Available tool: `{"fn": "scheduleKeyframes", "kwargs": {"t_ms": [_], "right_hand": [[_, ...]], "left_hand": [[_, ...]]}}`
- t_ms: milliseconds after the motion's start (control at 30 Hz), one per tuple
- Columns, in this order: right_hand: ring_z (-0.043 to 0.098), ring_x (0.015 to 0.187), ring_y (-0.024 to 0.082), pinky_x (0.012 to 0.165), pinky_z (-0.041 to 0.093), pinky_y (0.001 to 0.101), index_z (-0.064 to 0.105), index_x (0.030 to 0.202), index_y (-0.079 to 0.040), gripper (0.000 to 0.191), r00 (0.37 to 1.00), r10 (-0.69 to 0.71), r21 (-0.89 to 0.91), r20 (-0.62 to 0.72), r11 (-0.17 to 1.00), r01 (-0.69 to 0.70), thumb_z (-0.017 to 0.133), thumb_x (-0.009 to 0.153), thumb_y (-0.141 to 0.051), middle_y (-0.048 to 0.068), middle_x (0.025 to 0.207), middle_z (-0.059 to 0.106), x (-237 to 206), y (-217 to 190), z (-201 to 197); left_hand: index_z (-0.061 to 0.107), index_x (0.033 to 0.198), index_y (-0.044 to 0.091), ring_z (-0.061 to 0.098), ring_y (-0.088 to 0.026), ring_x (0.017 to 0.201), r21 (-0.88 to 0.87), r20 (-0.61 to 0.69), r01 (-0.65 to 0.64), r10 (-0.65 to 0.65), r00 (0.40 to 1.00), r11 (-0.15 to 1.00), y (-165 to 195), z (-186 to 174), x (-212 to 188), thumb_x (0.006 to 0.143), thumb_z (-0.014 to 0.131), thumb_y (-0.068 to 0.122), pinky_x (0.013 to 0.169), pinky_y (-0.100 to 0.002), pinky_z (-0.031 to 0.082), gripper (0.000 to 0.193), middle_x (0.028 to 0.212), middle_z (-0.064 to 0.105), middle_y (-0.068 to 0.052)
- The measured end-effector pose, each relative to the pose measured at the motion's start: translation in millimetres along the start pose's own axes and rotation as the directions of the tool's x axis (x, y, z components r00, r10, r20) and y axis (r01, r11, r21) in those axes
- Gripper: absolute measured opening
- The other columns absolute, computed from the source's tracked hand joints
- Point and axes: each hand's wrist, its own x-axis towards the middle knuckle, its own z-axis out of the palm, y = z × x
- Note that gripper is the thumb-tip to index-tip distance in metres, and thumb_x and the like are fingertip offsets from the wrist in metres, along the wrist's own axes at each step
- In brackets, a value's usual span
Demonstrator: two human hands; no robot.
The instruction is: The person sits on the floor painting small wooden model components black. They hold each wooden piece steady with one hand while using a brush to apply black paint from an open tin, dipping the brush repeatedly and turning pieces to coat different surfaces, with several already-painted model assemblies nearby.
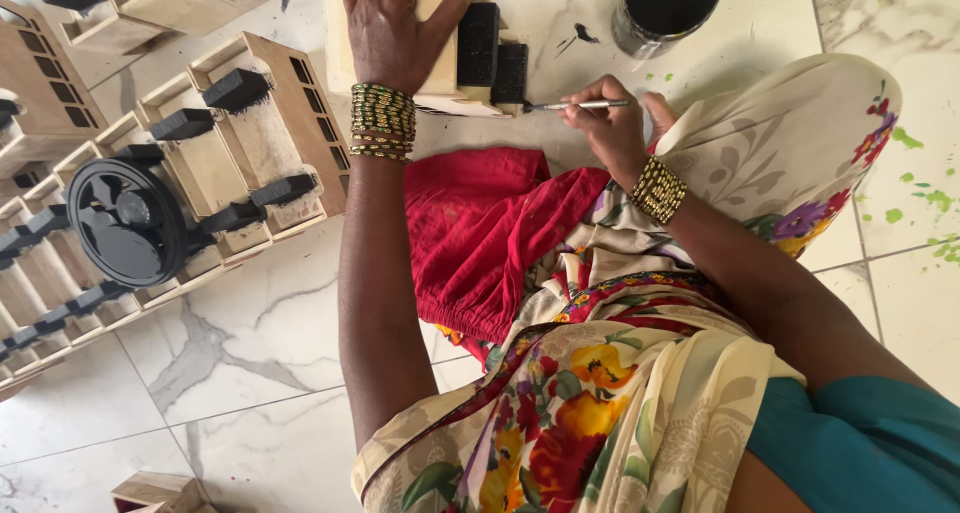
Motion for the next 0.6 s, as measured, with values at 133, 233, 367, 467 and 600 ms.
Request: {"fn": "scheduleKeyframes", "kwargs": {"t_ms": [133,233,367,467,600], "right_hand": [[0.077,0.094,0.017,0.078,0.065,0.0276,0.057,0.1,-0.002,0.014,0.991,-0.049,-0.18,0.126,0.981,0.072,0.07,0.098,0.001,0.015,0.105,0.075,12,-12,10],[0.075,0.087,0.017,0.071,0.061,0.0268,0.057,0.099,-0.001,0.015,0.976,-0.149,-0.362,0.161,0.911,0.199,0.072,0.098,0.001,0.014,0.102,0.076,15,-18,23],[0.076,0.088,0.017,0.073,0.063,0.0262,0.057,0.099,-0.001,0.012,0.948,-0.276,-0.405,0.156,0.858,0.317,0.068,0.1,0.001,0.014,0.105,0.075,9,-18,35],[0.077,0.092,0.019,0.078,0.065,0.0278,0.057,0.099,-0.001,0.011,0.896,-0.419,-0.429,0.15,0.789,0.44,0.067,0.1,0.002,0.016,0.107,0.074,0,-15,32],[0.079,0.092,0.02,0.074,0.069,0.0245,0.057,0.095,-0.004,0.013,0.897,-0.426,-0.459,0.117,0.778,0.429,0.065,0.104,0.001,0.018,0.108,0.074,-17,-4,25]], "left_hand": [[0.074,0.113,0.013,0.064,-0.028,0.107,-0.004,-0.012,-0.026,0.026,1.0,1.0,5,-2,4,0.096,0.084,0.036,0.103,-0.05,0.039,0.03,0.108,0.072,-0.006],[0.074,0.114,0.012,0.063,-0.029,0.109,0.011,0.003,-0.023,0.023,1.0,1.0,10,-2,5,0.094,0.083,0.034,0.105,-0.051,0.038,0.031,0.111,0.071,-0.006],[0.074,0.116,0.011,0.062,-0.031,0.111,0.017,0.013,-0.023,0.023,1.0,1.0,11,-4,6,0.094,0.082,0.034,0.106,-0.05,0.037,0.032,0.114,0.071,-0.008],[0.074,0.118,0.011,0.062,-0.031,0.113,0.009,0.011,-0.04,0.04,0.999,0.999,8,-4,6,0.094,0.081,0.033,0.107,-0.05,0.036,0.033,0.116,0.071,-0.009],[0.075,0.112,0.011,0.063,-0.03,0.11,-0.022,0.037,0.015,-0.014,0.999,1.0,5,-4,4,0.095,0.085,0.036,0.106,-0.051,0.038,0.032,0.11,0.072,-0.007]]}}
